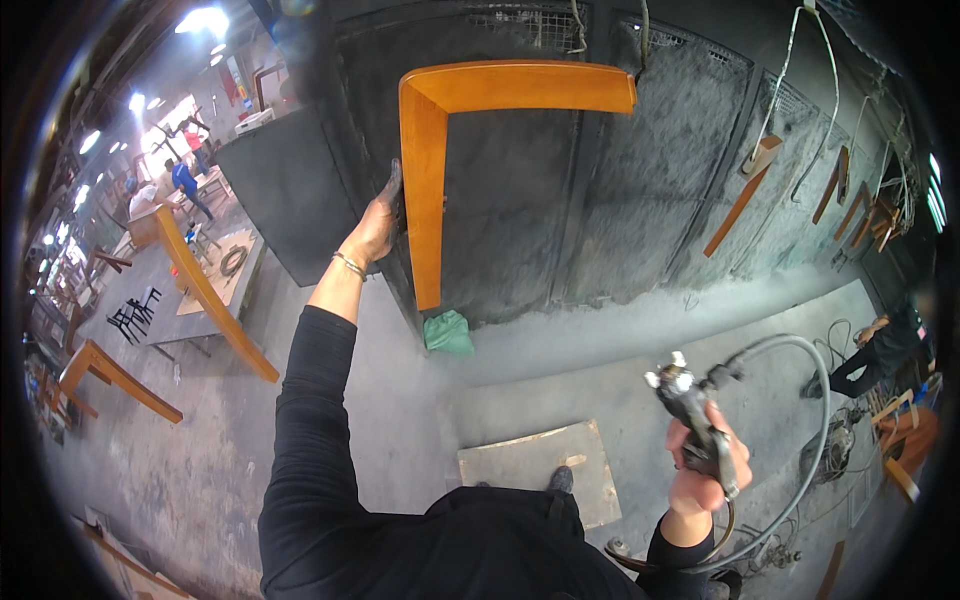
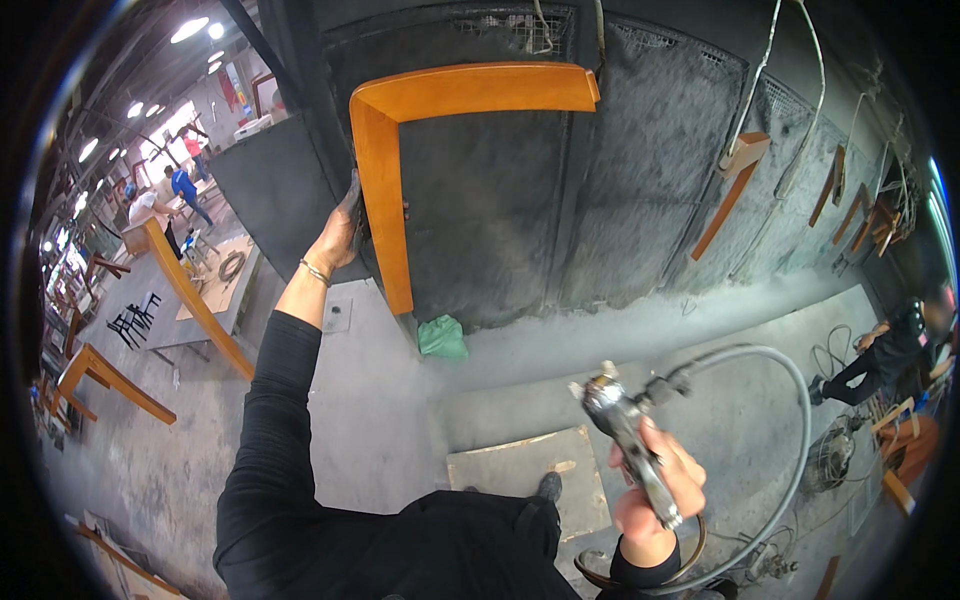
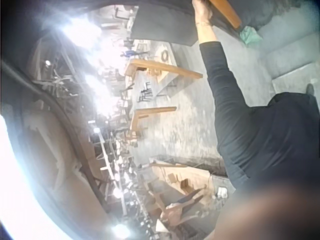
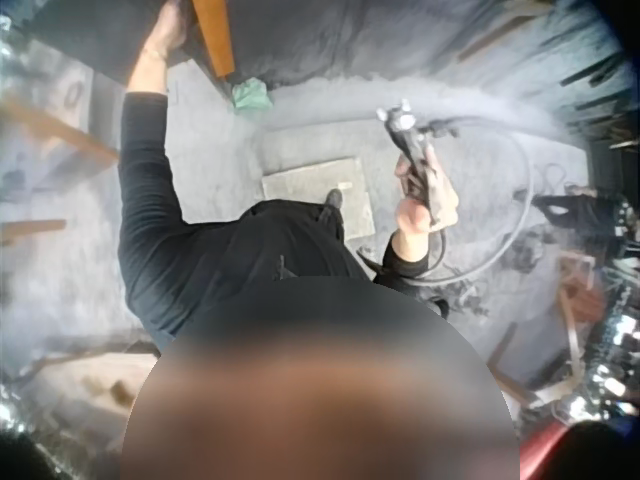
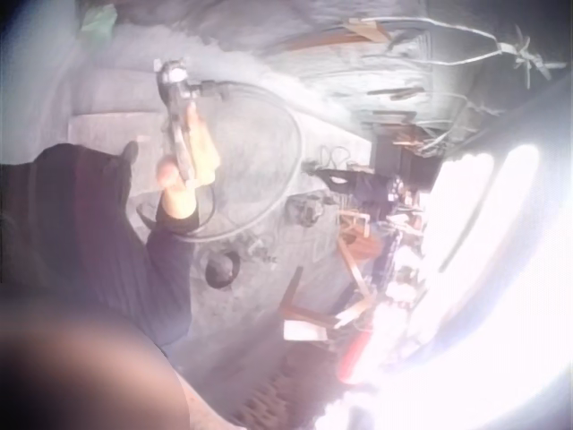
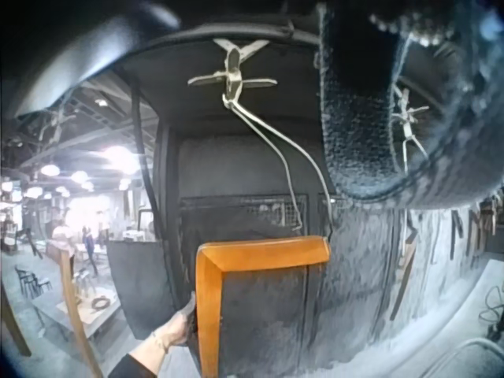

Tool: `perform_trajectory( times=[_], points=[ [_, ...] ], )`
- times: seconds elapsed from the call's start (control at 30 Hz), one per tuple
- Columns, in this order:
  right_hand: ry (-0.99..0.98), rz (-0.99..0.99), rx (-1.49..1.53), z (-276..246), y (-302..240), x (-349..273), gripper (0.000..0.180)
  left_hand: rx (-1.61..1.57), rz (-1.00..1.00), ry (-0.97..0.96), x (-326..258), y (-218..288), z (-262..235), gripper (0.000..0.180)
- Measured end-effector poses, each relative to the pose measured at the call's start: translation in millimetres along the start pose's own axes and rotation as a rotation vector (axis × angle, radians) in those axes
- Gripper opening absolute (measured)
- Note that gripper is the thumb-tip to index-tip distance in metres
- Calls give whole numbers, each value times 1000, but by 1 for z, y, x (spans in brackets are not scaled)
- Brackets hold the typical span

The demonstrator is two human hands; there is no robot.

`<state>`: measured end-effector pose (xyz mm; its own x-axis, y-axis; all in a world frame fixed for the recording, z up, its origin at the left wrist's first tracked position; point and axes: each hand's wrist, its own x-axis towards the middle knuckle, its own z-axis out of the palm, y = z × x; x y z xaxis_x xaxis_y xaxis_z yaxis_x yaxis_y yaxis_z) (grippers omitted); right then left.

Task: The person spray paints several L-shaped wooden furniture parts that are hanging from hooks. They use a spray gun to apply a light-colored finish, rotating each piece to coat all sides before moving to the next.

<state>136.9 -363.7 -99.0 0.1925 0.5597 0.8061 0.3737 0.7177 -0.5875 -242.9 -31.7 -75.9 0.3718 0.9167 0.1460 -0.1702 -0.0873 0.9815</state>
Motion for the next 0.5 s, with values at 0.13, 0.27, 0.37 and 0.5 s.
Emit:
perform_trajectory(
  times=[0.13,0.27,0.37,0.5],
  points=[
    [-311,162,-62,11,15,-22,69,3,-5,6,1,-2,-2,81],
    [-538,337,-103,20,21,-41,64,16,-16,9,8,-4,-8,85],
    [-489,277,-65,16,12,-37,63,-6,-28,-20,13,-8,-12,89],
    [-128,125,2,7,-13,-21,86,-1,-53,-16,15,-10,-11,93]
  ],
)
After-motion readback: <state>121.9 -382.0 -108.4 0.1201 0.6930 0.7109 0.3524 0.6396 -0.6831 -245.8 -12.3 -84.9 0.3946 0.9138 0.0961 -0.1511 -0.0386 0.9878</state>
